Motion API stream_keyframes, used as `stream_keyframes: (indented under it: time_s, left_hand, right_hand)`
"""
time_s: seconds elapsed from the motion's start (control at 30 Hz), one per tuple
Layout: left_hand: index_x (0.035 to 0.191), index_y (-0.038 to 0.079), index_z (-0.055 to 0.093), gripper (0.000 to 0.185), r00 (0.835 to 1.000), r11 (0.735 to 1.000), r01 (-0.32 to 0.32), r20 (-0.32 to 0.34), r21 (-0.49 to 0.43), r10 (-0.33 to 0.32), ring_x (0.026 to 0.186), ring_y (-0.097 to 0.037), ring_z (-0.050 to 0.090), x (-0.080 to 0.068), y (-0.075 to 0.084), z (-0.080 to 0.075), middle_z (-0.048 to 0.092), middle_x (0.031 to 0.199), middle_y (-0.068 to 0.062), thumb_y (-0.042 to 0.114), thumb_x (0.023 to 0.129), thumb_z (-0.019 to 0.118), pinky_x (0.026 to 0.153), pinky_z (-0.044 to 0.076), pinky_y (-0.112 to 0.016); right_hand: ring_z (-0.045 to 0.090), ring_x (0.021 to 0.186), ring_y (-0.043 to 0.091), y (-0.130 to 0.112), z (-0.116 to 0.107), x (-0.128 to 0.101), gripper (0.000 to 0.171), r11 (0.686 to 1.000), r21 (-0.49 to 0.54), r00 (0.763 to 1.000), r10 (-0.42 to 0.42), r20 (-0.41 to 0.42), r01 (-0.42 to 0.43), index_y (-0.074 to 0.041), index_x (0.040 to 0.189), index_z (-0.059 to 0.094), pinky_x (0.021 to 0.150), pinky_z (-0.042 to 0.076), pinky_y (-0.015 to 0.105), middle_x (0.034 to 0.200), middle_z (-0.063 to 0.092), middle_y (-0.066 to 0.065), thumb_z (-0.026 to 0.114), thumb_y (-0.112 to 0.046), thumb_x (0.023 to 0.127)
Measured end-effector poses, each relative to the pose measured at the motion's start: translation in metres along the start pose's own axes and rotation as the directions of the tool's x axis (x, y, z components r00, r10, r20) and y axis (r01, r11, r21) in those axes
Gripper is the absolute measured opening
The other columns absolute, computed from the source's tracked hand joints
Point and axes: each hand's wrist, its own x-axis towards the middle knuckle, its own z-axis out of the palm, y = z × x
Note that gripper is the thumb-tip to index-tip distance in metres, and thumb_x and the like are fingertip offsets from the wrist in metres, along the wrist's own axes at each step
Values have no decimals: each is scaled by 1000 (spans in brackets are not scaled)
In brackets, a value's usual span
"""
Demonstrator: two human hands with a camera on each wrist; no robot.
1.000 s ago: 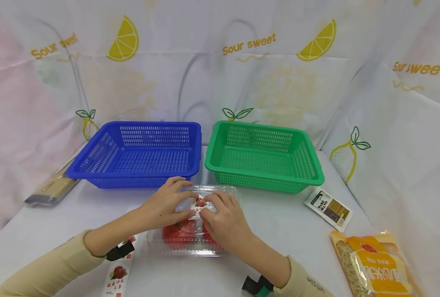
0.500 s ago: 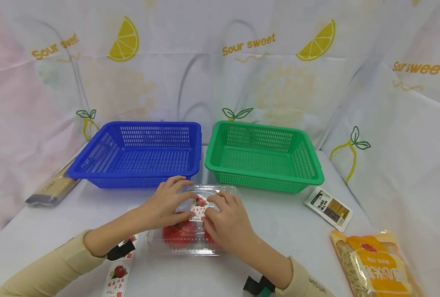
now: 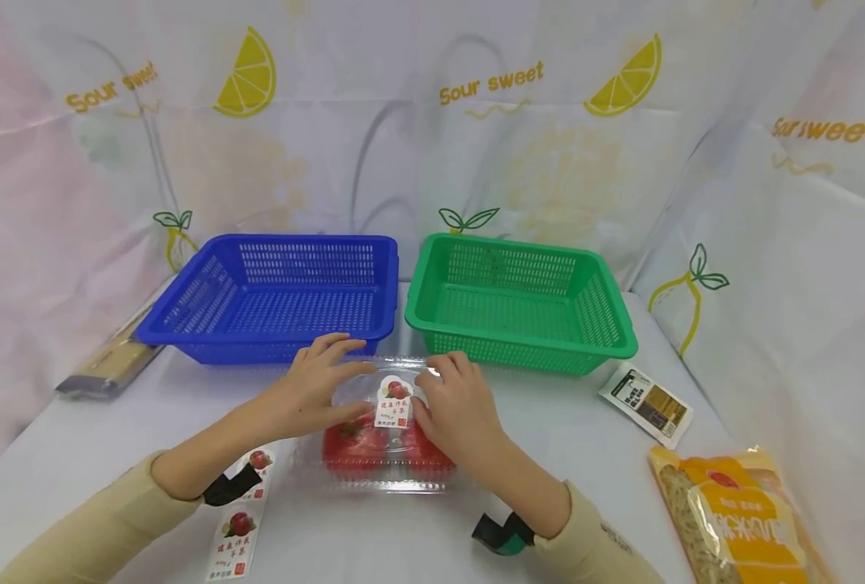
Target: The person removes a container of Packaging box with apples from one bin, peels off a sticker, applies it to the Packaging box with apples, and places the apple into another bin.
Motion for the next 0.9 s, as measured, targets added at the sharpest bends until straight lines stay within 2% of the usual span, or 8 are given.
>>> stream_keyframes:
  time_s: [0.13,0.27,0.37,0.43,0.53,0.63,0.7,0.9]
  left_hand:
    - [125,16,57,52,997,1000,-15,77,18,13,132,-38,20,4,4,4,34,141,-18,47,83,61,97,27,-59]
    - [129,15,52,55,993,997,-44,115,71,35,134,-37,16,3,8,11,29,144,-18,48,85,58,98,26,-59]
    - [131,13,50,55,992,991,-80,109,111,68,135,-35,16,1,9,15,31,145,-15,47,87,55,98,27,-59]
    - [131,11,50,53,988,983,-126,105,134,112,135,-33,18,0,10,17,34,144,-13,44,89,53,97,29,-58]
    - [133,7,47,53,971,960,-223,123,171,203,134,-28,24,-2,11,17,38,142,-10,40,92,49,94,33,-52]
    - [135,6,45,53,953,940,-288,154,184,262,132,-24,30,-4,13,17,41,140,-8,38,93,47,91,34,-47]
    - [135,5,45,53,946,935,-308,159,178,281,130,-22,33,-6,12,17,43,139,-7,39,93,48,89,34,-45]
    - [135,8,46,52,942,935,-320,155,152,297,130,-21,34,-13,10,15,42,140,-5,42,95,44,91,32,-46]
  right_hand:
    - [53,101,28,-3,2,6,20,1000,-20,998,-5,68,6,-10,91,70,80,48,42,104,63,11,71,-24,77]
    - [52,106,29,-7,7,5,23,999,-13,994,-31,108,32,-10,95,70,87,45,45,110,62,12,68,-27,80]
    - [53,106,27,-8,11,3,24,998,-4,993,-60,105,61,-11,97,71,88,44,44,109,64,9,68,-27,80]
    - [55,104,26,-8,13,3,22,996,9,992,-90,89,90,-12,96,72,87,45,43,105,66,6,69,-25,79]
    - [57,101,23,-9,14,2,16,992,38,989,-125,83,122,-12,91,73,85,46,41,98,68,3,70,-22,80]
    - [58,100,23,-9,14,0,12,989,59,986,-142,91,137,-12,87,73,84,46,39,95,69,1,69,-21,80]
    - [59,99,23,-8,14,-1,11,986,70,984,-157,88,152,-12,86,74,84,46,39,95,69,1,69,-20,81]
    - [60,93,22,-4,12,-4,13,970,68,971,-235,44,232,-12,89,74,80,46,35,93,70,0,71,-20,79]
